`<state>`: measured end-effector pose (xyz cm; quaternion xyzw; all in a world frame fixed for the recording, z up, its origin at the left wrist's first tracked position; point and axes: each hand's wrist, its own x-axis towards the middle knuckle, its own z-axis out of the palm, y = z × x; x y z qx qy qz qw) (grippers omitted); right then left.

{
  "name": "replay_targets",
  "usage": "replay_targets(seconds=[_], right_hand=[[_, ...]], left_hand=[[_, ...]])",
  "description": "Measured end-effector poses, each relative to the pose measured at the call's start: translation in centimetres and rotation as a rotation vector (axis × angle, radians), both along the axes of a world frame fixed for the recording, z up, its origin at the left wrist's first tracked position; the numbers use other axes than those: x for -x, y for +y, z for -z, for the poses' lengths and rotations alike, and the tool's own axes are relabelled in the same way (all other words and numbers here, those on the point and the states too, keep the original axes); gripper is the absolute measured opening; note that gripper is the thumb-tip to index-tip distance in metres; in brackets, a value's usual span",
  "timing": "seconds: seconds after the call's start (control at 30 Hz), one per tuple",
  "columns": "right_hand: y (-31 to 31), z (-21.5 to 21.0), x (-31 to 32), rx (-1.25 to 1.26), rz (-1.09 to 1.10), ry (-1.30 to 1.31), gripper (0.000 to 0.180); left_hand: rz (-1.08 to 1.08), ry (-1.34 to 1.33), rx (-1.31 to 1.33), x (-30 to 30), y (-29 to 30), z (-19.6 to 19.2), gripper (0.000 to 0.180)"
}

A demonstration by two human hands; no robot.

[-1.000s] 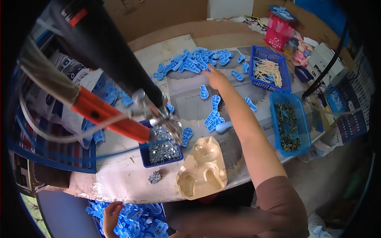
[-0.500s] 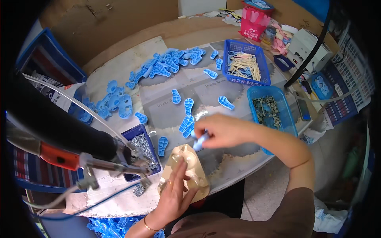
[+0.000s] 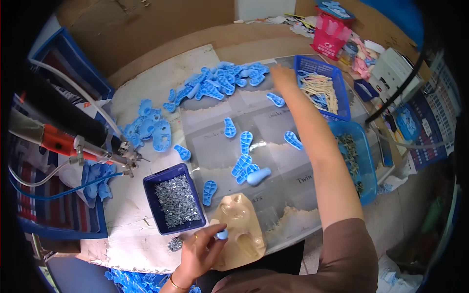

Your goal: Assembling small blue plastic components into a beige mold and using a tool to secure them.

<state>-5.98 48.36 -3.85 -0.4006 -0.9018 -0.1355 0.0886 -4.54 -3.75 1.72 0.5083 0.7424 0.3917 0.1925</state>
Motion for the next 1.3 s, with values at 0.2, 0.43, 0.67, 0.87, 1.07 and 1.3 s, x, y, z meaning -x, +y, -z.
replay_targets(seconds=[0.2, 0.43, 0.67, 0.87, 1.07, 1.3], right_hand=[[2.1, 3.8, 1.2, 0.179, 0.098, -0.067, 0.022], [-3.4, -2.3, -3.2, -0.051, -0.161, 0.052, 0.023], [-22.8, -7.6, -14.0, 1.241, -0.729, 0.339, 0.026], [-35.8, -3.5, -19.7, 0.775, -1.117, 0.163, 0.023], [-36.7, -1.8, -19.9, 0.821, -1.123, 0.156, 0.019], [-36.3, -3.8, -19.6, 1.149, -0.842, 0.287, 0.018]], left_hand=[[-0.004, -0.003, 0.027, 0.9, -3.1, 0.7, 0.038], [-0.01, 0.089, 0.017, 0.6, -5.4, 1.8, 0.042], [0.197, 0.389, -0.031, 0.4, -6.8, 4.6, 0.045], [0.235, 0.461, -0.015, -0.8, -6.1, 4.4, 0.029], [0.284, 0.455, -0.073, -0.6, -6.9, 4.8, 0.028], [-0.201, 0.424, -0.294, 6.3, -8.7, 5.6, 0.023]])
